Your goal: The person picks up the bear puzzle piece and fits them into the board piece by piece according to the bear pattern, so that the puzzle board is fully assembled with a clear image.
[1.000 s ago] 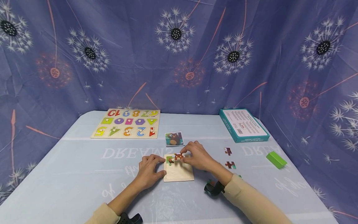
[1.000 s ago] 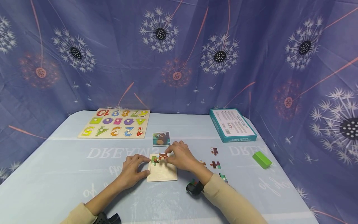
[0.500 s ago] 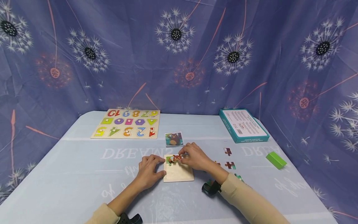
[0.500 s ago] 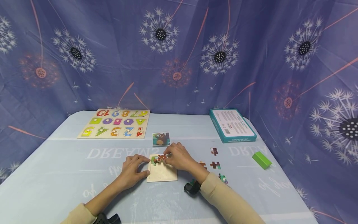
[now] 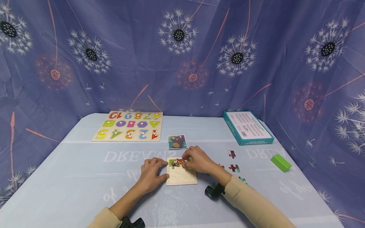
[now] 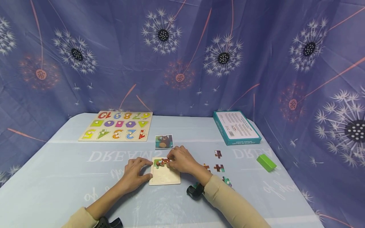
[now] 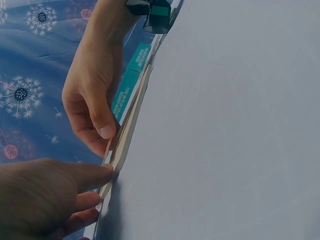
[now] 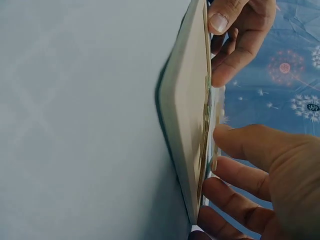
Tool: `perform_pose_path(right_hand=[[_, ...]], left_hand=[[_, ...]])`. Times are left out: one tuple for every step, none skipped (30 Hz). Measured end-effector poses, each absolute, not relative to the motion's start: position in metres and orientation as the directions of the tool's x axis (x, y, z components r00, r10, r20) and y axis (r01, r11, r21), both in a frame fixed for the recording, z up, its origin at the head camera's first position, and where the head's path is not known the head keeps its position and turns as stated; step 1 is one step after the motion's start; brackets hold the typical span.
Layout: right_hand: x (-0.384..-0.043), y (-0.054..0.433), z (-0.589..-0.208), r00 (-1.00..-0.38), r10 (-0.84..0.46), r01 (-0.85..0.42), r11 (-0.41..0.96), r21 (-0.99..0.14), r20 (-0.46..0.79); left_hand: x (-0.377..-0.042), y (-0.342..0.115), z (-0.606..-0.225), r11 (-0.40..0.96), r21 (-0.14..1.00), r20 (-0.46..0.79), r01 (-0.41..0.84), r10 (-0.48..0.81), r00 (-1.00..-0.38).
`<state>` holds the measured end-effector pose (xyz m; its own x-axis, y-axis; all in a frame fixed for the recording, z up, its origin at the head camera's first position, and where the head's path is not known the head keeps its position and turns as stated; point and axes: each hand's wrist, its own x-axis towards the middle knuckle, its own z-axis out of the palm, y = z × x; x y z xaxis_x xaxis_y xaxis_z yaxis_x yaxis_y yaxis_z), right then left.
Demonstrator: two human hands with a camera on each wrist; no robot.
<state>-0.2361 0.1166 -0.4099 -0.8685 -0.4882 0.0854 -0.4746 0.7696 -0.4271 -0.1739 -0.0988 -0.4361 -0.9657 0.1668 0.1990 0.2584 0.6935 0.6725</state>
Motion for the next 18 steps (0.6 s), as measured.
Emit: perform_pose_path(right_hand=[[-0.236,0.1164,-0.41,-0.869,-0.487,-0.472,0.77,-0.43,0.083],[-0.2361,0.1163,-0.4103,-0.87,-0.486,-0.471,0.77,-0.431,0.081],[-0.236,0.1162,-0.4103,-0.87,-0.486,-0.47,0.771,-0.431,0.08],[-0.2361,0.1162,-0.4105,-0.871,-0.485,-0.469,0.772,-0.429,0.079],[-0.2362,0.1161,-0.4108,-0.872,-0.484,-0.467,0.774,-0.426,0.077],[-0.2362,0.116,-0.411,-0.872,-0.484,-0.468,0.776,-0.423,0.077],[-0.2366,0.1159,-0.4115,-0.872,-0.483,-0.469,0.778,-0.418,0.078],[-0.237,0.1158,-0.4118,-0.873,-0.482,-0.469,0.781,-0.413,0.078],[-0.2372,0.1157,-0.4121,-0.873,-0.481,-0.469,0.783,-0.409,0.08],[-0.2373,0.1156,-0.4125,-0.873,-0.48,-0.47,0.785,-0.404,0.082],[-0.2374,0.1155,-0.4128,-0.873,-0.48,-0.471,0.786,-0.401,0.084],[-0.2374,0.1154,-0.413,-0.873,-0.48,-0.472,0.788,-0.396,0.085],[-0.2374,0.1153,-0.4131,-0.873,-0.48,-0.473,0.788,-0.394,0.086],[-0.2373,0.1152,-0.4132,-0.872,-0.481,-0.474,0.789,-0.391,0.087],[-0.2372,0.1152,-0.4134,-0.872,-0.482,-0.476,0.789,-0.388,0.089],[-0.2371,0.1152,-0.4135,-0.87,-0.484,-0.479,0.788,-0.386,0.09],[-0.237,0.1152,-0.4135,-0.869,-0.486,-0.481,0.787,-0.386,0.092],[-0.2368,0.1153,-0.4136,-0.868,-0.487,-0.483,0.788,-0.383,0.093]], left_hand=[[-0.1741,-0.0987,-0.4363,0.696,0.67,0.197,0.258,0.168,-0.966],[-0.1744,-0.0986,-0.4364,0.698,0.669,0.196,0.257,0.168,-0.966],[-0.1744,-0.0985,-0.4361,0.7,0.668,0.194,0.254,0.166,-0.967],[-0.1745,-0.0985,-0.436,0.702,0.667,0.191,0.252,0.165,-0.968],[-0.1746,-0.0984,-0.4358,0.704,0.666,0.188,0.249,0.164,-0.968],[-0.1746,-0.0983,-0.4353,0.706,0.663,0.188,0.249,0.165,-0.968],[-0.1747,-0.0982,-0.4351,0.708,0.661,0.187,0.248,0.165,-0.968],[-0.1746,-0.098,-0.4346,0.709,0.661,0.184,0.245,0.163,-0.969],[-0.1745,-0.0978,-0.4341,0.71,0.66,0.183,0.245,0.165,-0.969],[-0.1745,-0.0977,-0.4336,0.712,0.659,0.181,0.245,0.166,-0.969],[-0.1742,-0.0975,-0.433,0.713,0.656,0.182,0.248,0.169,-0.969],[-0.1743,-0.0974,-0.4325,0.714,0.654,0.181,0.248,0.17,-0.969],[-0.1744,-0.0973,-0.4321,0.716,0.654,0.178,0.246,0.17,-0.969],[-0.1746,-0.0971,-0.4317,0.718,0.652,0.176,0.244,0.169,-0.97],[-0.1749,-0.097,-0.4314,0.721,0.649,0.178,0.244,0.168,-0.97],[-0.1752,-0.0969,-0.4312,0.723,0.647,0.178,0.242,0.165,-0.97],[-0.1756,-0.0967,-0.431,0.724,0.645,0.183,0.244,0.163,-0.969],[-0.1765,-0.0964,-0.4309,0.724,0.648,0.181,0.239,0.158,-0.971]])
